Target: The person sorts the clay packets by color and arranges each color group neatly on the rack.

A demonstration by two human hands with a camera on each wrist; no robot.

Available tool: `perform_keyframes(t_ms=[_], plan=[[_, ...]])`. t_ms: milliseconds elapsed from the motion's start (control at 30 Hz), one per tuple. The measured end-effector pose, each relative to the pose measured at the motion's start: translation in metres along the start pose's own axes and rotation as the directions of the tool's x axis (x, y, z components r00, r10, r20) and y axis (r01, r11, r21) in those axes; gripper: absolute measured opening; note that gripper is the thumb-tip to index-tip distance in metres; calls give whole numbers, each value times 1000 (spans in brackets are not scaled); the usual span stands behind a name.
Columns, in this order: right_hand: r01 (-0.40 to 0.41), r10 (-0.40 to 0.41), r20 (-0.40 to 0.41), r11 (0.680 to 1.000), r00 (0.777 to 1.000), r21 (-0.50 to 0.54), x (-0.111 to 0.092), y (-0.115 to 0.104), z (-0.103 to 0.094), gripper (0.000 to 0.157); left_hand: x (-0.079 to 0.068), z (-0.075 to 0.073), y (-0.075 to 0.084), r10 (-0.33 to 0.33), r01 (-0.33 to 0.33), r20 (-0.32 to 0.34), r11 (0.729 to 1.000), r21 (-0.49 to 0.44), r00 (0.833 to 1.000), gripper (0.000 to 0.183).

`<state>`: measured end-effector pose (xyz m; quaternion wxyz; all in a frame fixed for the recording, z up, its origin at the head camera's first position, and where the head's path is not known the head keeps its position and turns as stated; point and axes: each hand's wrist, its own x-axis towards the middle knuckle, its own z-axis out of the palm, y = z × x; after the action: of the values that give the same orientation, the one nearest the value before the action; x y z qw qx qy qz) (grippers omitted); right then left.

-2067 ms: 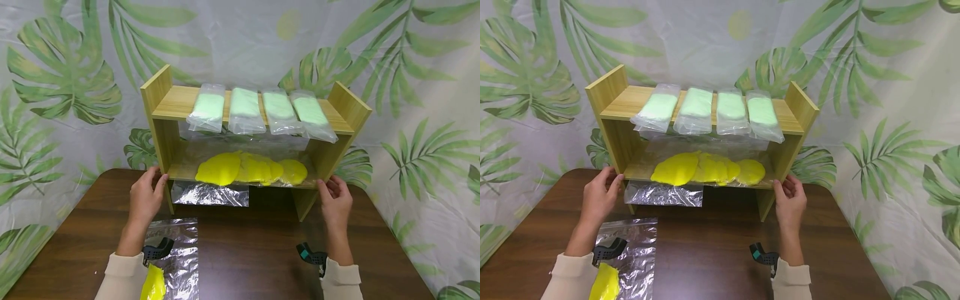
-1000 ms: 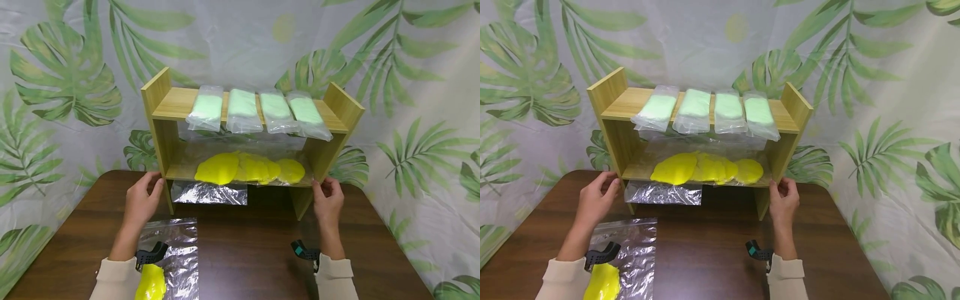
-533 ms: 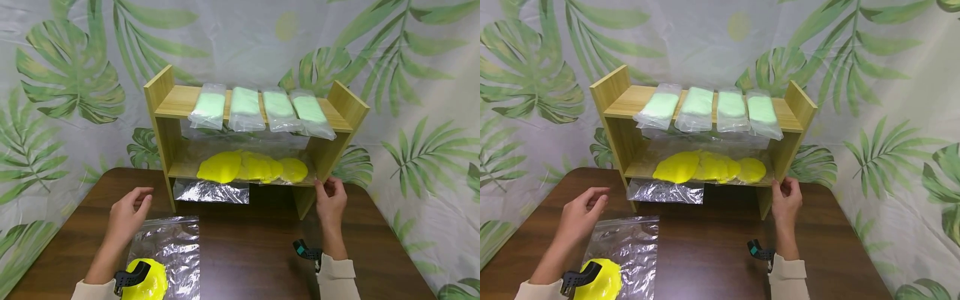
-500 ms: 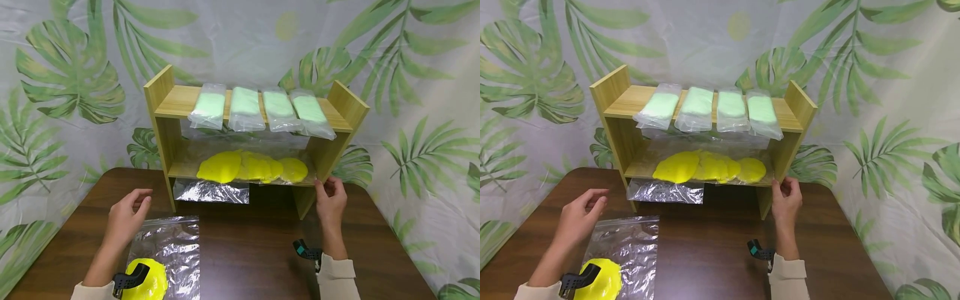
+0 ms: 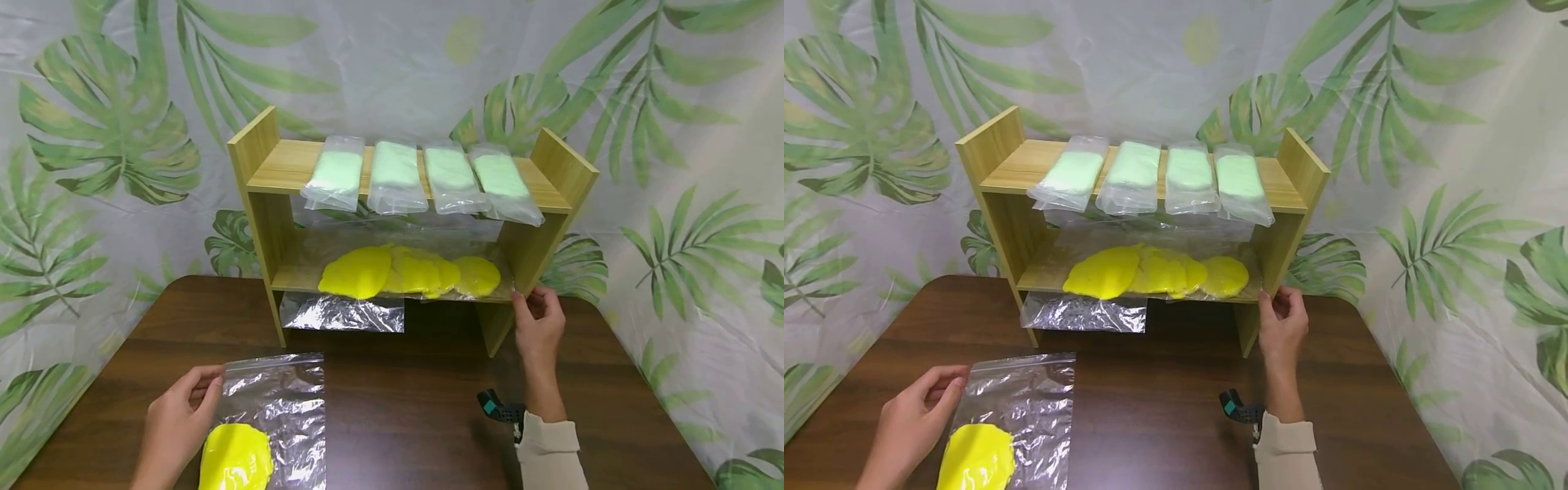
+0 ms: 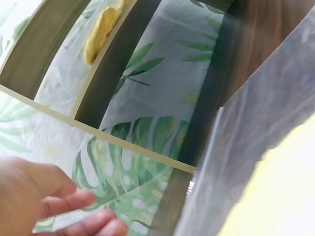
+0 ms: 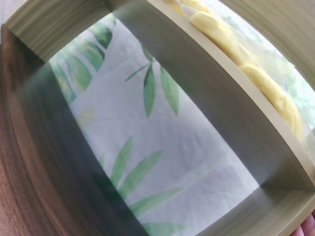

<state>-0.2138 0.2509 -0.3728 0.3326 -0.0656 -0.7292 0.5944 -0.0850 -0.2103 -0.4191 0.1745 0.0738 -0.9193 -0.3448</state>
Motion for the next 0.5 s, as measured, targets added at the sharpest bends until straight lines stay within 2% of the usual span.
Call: perform_keyframes(t_ms=[67, 200, 367, 467, 500], plan=[[7, -7, 5, 1000, 1000, 10, -2, -5, 1, 26, -8, -2, -4, -69, 69, 59, 998, 4, 996, 29], [8, -8, -3, 1000, 1000, 13, 2, 3, 2, 26, -20, -4, -14, -184, 181, 162, 983, 33, 969, 36], [-2, 2, -15, 1000, 1000, 8, 8, 21, 4, 26, -29, -1, -26, -321, 310, 221, 947, 81, 921, 42], [-2, 2, -16, 1000, 1000, 23, 7, 18, 4, 26, -32, 3, -34, -386, 372, 256, 923, 104, 886, 48], [1, -1, -16, 1000, 1000, 28, 6, 14, 4, 26, -33, 5, -36, -396, 381, 263, 918, 106, 880, 50]])
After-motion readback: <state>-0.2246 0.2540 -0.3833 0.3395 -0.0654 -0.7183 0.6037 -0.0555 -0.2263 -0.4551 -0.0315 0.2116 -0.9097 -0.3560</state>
